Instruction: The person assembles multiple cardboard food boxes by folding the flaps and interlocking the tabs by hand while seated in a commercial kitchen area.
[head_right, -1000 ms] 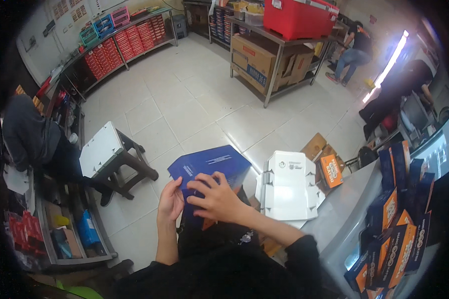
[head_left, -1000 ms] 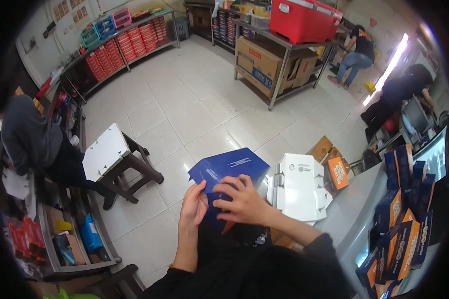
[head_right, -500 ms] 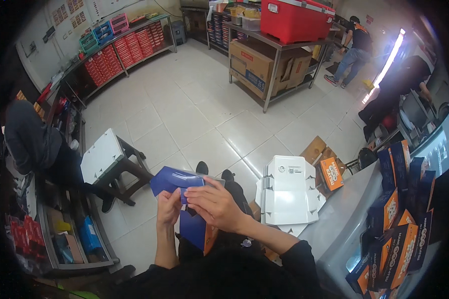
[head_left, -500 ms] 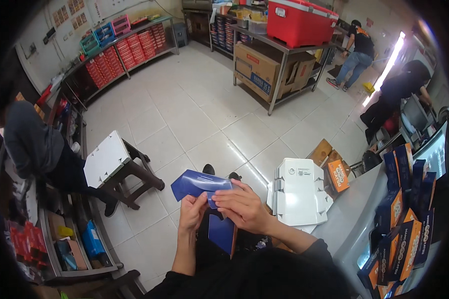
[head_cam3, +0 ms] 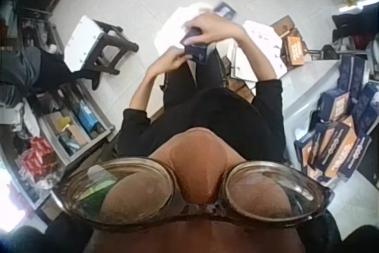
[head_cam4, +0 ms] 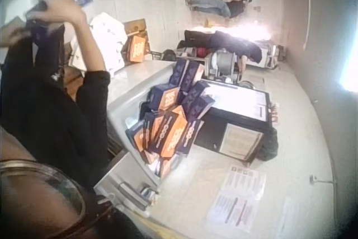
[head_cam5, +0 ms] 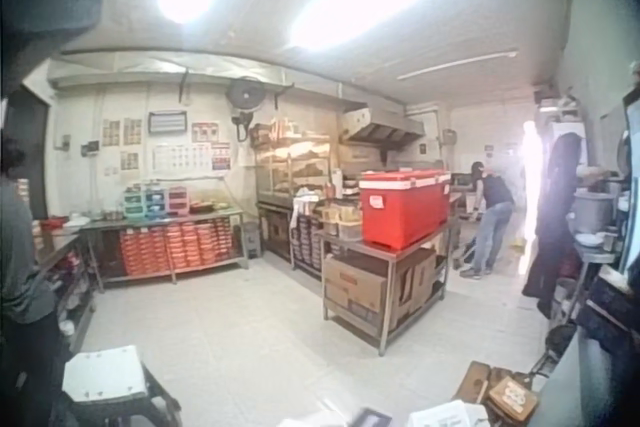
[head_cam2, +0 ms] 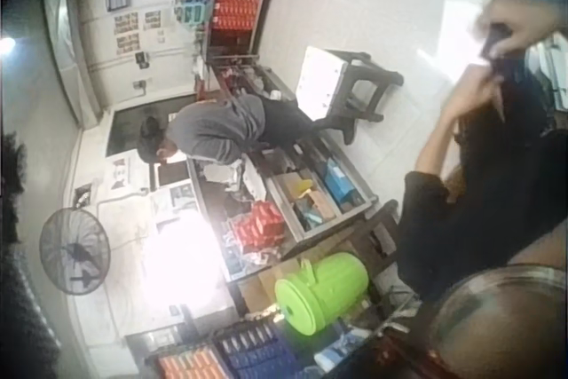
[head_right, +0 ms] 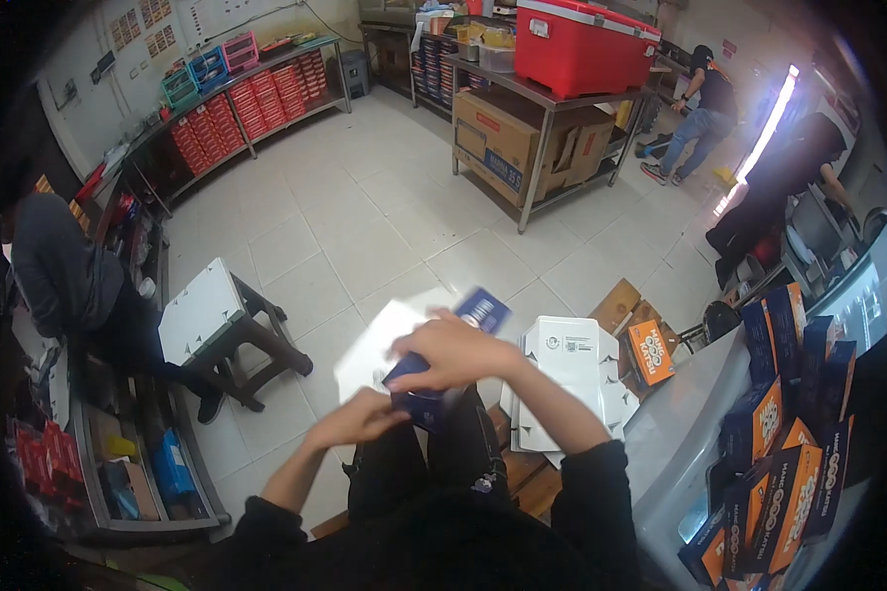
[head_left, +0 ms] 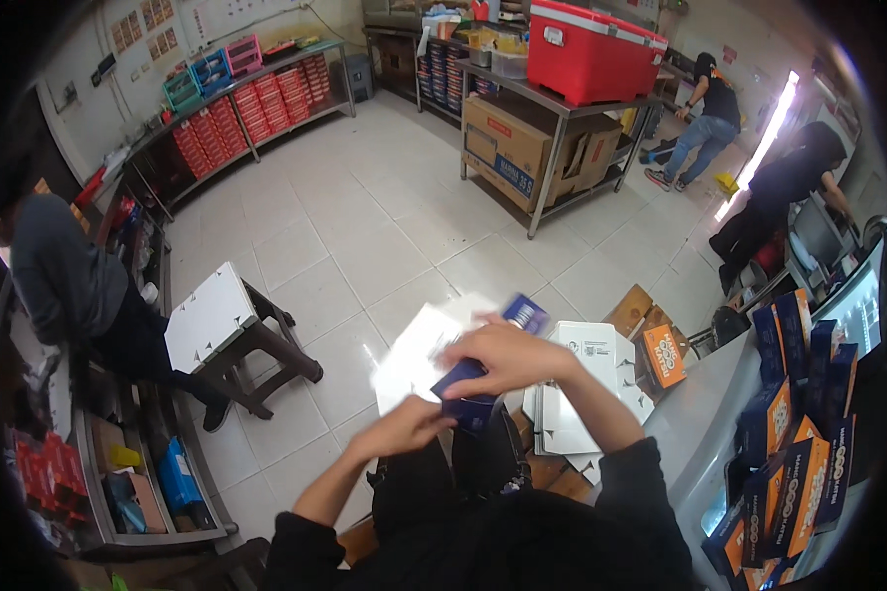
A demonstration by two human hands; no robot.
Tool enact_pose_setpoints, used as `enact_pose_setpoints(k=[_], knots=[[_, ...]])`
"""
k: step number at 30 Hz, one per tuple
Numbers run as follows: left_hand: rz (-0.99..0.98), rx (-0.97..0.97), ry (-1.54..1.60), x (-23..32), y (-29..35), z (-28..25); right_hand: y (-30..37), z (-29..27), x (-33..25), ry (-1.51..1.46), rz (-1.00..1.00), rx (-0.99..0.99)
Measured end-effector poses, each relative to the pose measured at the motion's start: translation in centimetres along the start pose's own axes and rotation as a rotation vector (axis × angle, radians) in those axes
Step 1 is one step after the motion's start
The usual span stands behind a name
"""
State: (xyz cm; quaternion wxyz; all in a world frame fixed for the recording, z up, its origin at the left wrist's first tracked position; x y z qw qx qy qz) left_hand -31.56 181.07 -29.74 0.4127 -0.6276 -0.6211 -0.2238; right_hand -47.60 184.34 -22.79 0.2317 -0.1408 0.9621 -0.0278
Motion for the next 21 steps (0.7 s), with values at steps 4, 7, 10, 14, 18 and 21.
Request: enact_pose_setpoints(k=[4,7,10,14,18,21], knots=[[-0.378,0.128,0.06,-4.1,1.0,-3.5,-1.8,-1.7,1.6,-0.609,0.277,0.154],[-0.191,0.16,0.248,-5.2,0.5,-4.8,-1.8,-1.5,-0.7,-0.527,0.215,0.208],[-0.244,0.054,0.138,-2.9,-0.6,-5.5,-1.0,-0.4,-3.4,0.24,0.162,0.284],[-0.038,0.126,-0.217,-1.2,-0.4,-5.7,0.0,2.6,-3.8,0.236,0.022,0.175],[-0.144,0.022,-0.56,2.3,-0.5,-4.7,1.1,5.2,-2.1,0.018,0.328,0.093],[-0.028,0.52,-1.113,6.8,-0.3,-4.5,2.5,6.0,-1.1,0.035,0.469,0.169]])
Point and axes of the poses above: each hand's wrist, its own y-axis away from the middle knuckle, its own z-axis out of the palm, x = y × z, the point moved 3 cm from there along -y, towards the middle knuckle, and after that the axes turned 14 degrees about z, right-handed, at the moved point
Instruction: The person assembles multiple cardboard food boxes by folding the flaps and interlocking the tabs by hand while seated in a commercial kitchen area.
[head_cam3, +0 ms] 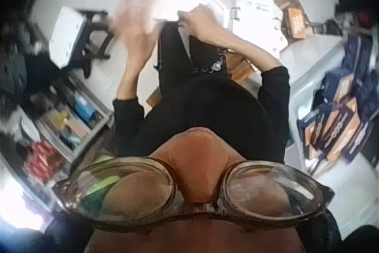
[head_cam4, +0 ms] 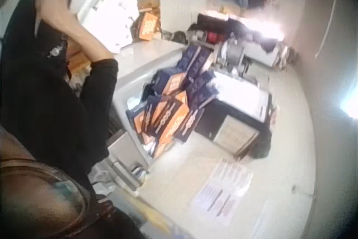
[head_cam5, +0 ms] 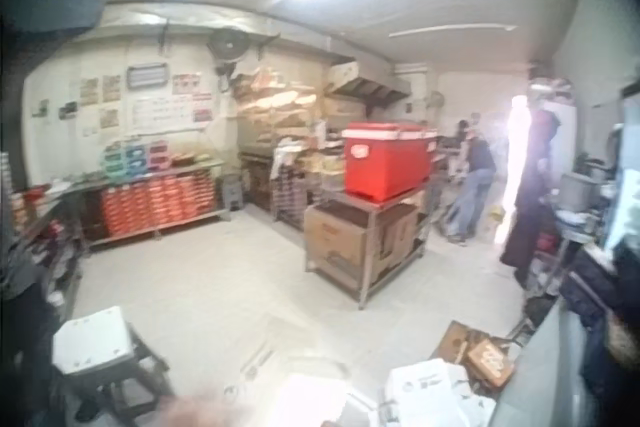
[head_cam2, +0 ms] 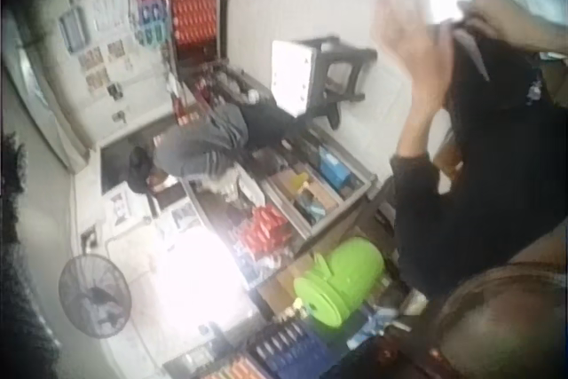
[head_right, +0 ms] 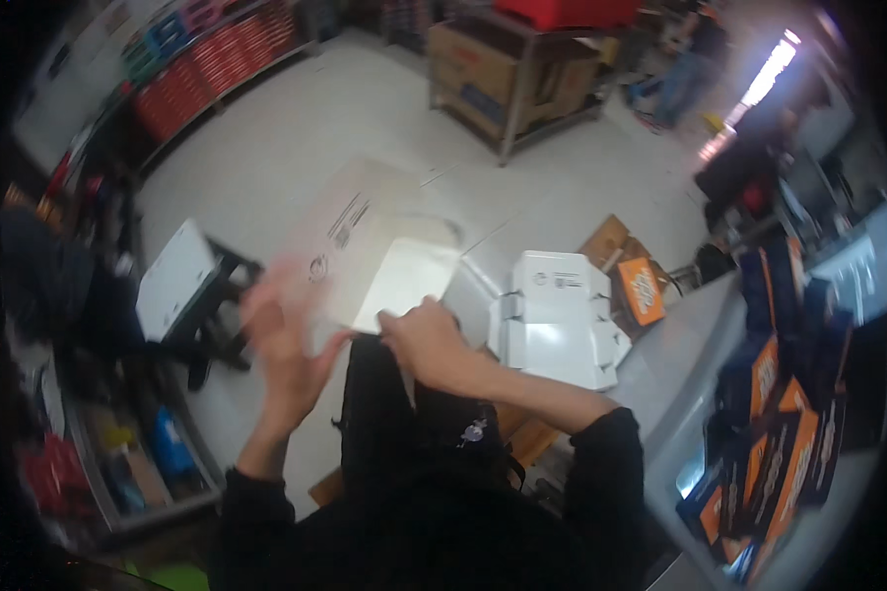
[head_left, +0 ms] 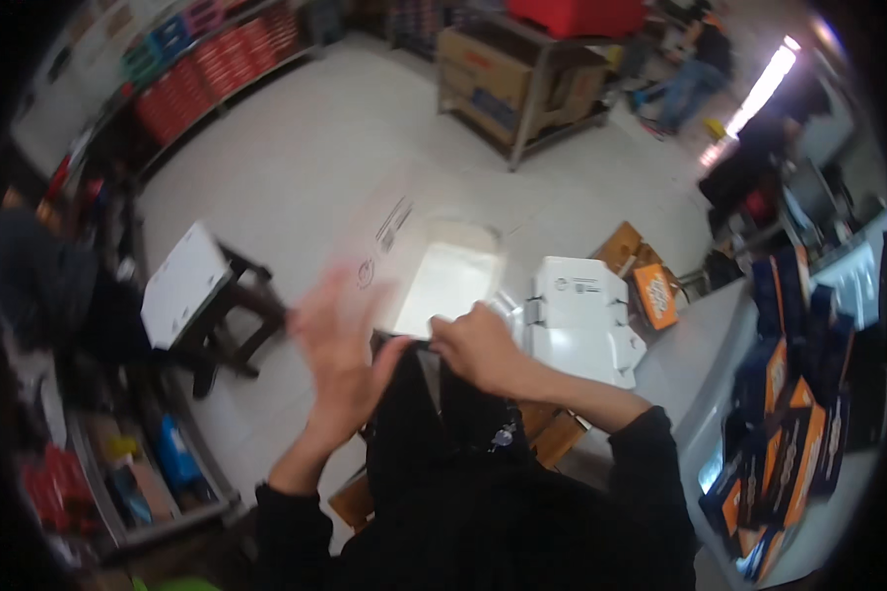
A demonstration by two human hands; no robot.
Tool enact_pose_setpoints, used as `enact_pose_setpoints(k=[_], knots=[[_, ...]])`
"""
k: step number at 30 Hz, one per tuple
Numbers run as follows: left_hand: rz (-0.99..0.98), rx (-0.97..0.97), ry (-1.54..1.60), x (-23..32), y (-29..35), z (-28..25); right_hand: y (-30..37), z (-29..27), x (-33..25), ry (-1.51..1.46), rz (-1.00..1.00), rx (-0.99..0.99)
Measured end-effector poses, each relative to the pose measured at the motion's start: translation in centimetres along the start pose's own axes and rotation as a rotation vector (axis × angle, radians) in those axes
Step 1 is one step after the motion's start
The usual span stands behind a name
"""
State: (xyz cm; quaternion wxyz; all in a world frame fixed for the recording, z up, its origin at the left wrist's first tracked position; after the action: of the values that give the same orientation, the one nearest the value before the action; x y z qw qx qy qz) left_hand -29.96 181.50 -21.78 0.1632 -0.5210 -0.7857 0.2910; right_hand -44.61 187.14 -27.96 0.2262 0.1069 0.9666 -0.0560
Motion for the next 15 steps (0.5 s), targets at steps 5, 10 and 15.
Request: enact_pose_setpoints(k=[5,10,15], knots=[[-0.617,0.245,0.807,-4.8,4.5,5.5,1.1,4.1,-1.7,-0.097,-0.027,-0.055],[-0.806,0.348,1.045,-7.1,9.0,9.9,0.6,-1.5,1.8,0.044,0.244,0.546],[-0.875,0.59,1.449,-5.6,8.0,13.0,-2.1,3.8,11.2,-0.751,0.119,0.199]])
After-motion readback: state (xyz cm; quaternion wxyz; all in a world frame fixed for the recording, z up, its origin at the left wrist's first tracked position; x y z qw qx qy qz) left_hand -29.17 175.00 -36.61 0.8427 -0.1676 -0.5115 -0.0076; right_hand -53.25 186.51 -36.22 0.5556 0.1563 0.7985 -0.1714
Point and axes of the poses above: each hand's wrist, its own y-axis away from the middle knuckle, its own z-axis out of the palm, x = y × z, the point moved 3 cm from there along -y, towards the middle knuckle, and after that the axes turned 14 degrees about z, right-handed, at the moved point
